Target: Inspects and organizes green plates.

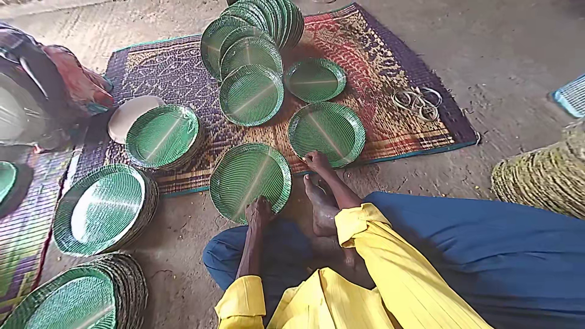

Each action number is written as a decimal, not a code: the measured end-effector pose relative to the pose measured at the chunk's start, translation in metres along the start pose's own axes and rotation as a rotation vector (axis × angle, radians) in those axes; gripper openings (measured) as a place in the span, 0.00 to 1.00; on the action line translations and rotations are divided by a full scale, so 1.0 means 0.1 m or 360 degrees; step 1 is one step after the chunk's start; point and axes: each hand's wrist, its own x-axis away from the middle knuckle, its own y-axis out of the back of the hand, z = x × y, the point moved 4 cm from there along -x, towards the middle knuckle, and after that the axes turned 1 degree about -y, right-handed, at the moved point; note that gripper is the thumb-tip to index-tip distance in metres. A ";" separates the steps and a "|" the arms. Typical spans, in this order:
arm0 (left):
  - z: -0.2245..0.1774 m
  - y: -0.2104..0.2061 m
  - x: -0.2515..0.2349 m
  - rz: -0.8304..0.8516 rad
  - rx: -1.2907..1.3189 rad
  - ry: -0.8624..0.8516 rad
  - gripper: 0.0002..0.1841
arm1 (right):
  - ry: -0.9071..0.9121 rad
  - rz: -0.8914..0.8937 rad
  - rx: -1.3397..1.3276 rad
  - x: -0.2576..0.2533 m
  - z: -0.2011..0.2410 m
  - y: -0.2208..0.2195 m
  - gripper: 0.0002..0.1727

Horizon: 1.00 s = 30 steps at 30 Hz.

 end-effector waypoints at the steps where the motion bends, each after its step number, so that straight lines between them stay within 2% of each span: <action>1: 0.01 -0.01 -0.01 -0.0010 0.0016 -0.0007 0.21 | 0.0001 -0.0014 0.0004 0.00 0.01 0.00 0.18; 10: 0.02 0.00 -0.02 -0.0006 0.0097 0.0004 0.20 | -0.0091 -0.0066 0.0132 0.08 0.11 0.08 0.16; 13: 0.03 -0.01 -0.02 -0.0071 0.0135 -0.0077 0.20 | 0.0034 -0.0295 0.0025 0.07 0.25 0.20 0.16; 15: 0.04 -0.03 0.03 -0.0434 0.0190 -0.0348 0.18 | 0.0391 -0.0556 -0.0088 0.16 0.55 0.31 0.14; 16: 0.02 -0.02 0.08 -0.0742 0.0191 -0.0533 0.16 | 0.0623 -0.0665 -0.0141 0.25 0.74 0.35 0.13; 18: -0.02 0.05 0.20 -0.1304 0.0181 -0.0838 0.14 | 0.1029 -0.0688 -0.0193 0.52 1.13 0.32 0.11; 20: -0.05 0.12 0.29 -0.1610 0.0193 -0.1036 0.13 | 0.1376 -0.0480 -0.0192 0.81 1.45 0.09 0.12; 22: -0.07 0.15 0.35 -0.1698 0.0199 -0.1103 0.12 | 0.1532 0.0026 -0.0089 1.06 1.58 -0.30 0.12; 24: -0.08 0.14 0.38 -0.1622 0.0172 -0.1037 0.13 | 0.1397 0.0579 0.0076 1.26 1.50 -0.66 0.12; 25: -0.08 0.13 0.36 -0.1491 0.0148 -0.0959 0.14 | 0.1306 0.0739 0.0156 1.32 1.43 -0.79 0.12; 28: -0.01 0.06 0.17 -0.0744 0.0025 -0.0517 0.19 | 0.1226 0.0987 0.0211 1.20 1.26 -0.89 0.16; 30: 0.04 0.00 0.04 -0.0311 -0.0016 -0.0272 0.21 | 0.1161 0.0918 0.0116 0.93 1.19 -0.70 0.15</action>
